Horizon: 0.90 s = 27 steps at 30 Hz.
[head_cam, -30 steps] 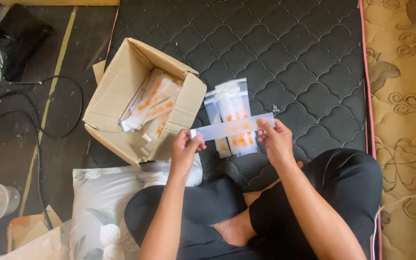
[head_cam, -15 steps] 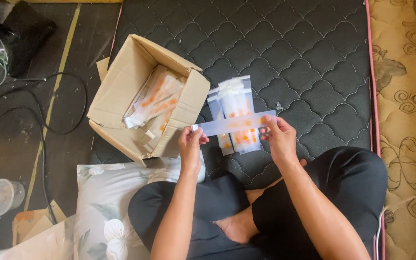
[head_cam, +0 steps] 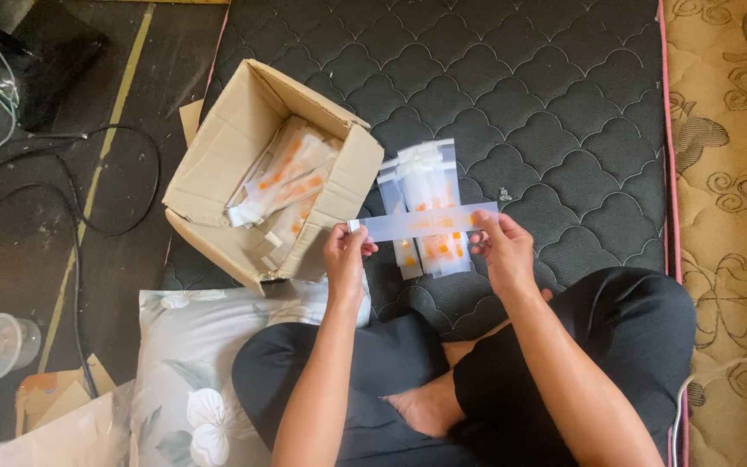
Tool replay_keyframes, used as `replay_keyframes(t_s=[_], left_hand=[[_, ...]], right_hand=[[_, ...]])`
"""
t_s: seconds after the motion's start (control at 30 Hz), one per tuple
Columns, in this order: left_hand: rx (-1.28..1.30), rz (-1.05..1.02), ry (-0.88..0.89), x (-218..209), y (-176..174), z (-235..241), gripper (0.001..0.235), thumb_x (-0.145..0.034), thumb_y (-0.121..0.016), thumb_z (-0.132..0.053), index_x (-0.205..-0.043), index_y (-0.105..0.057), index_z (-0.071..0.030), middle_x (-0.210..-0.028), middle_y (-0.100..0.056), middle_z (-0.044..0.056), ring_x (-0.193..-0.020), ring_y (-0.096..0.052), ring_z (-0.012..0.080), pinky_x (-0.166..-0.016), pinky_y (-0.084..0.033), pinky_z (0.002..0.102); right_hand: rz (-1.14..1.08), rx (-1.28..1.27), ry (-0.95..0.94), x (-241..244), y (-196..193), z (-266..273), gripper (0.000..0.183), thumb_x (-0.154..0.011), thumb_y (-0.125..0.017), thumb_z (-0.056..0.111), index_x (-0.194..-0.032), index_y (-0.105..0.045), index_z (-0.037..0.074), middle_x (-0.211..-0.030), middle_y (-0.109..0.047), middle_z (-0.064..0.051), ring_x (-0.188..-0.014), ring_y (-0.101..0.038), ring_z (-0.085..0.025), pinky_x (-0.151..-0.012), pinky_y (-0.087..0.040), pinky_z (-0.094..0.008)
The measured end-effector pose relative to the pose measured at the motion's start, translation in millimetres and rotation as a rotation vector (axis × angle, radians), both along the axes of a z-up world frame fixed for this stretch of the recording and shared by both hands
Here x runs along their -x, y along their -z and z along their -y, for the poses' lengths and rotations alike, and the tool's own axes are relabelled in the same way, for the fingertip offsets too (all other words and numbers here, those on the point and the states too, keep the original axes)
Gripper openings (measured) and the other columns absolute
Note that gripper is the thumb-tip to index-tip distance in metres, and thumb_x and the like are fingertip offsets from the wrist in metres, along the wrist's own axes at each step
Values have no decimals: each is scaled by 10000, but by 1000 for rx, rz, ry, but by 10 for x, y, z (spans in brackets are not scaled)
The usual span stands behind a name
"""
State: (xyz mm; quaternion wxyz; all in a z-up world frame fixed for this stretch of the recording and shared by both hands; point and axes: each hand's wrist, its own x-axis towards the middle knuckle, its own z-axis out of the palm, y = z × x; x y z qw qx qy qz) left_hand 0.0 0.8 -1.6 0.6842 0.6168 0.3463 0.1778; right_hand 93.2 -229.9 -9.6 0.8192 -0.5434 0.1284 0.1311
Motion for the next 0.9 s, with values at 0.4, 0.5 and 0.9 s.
replay_keyframes(t_s=[0.4,0.5,0.9], left_hand=[[3,49,37,99,-188,-19,65,-932,-659,-115,-966,-654,-60,-776,-673,84,-612,-683,146,-620,-529,240],[-31,41,48,177,-284,-27,73,-919,-663,-117,-956,-652,-55,-778,-676,90,-605,-685,148,-603,-527,236],[-499,-180,505,536,-257,219,159,-762,-743,-174,-912,-728,-125,-777,-741,83,-724,-729,197,-660,-551,305]], right_hand=[[67,-38,-69,67,-158,74,108,-971,-712,114,-1046,-721,37,-842,-714,-89,-648,-700,-122,-566,-635,-227],[94,-30,-121,101,-193,109,103,-959,-725,99,-1044,-719,41,-850,-703,-93,-698,-697,-139,-620,-641,-263],[95,-239,-114,129,-657,132,38,-975,-607,116,-1013,-612,114,-851,-650,-26,-733,-658,-110,-698,-601,-291]])
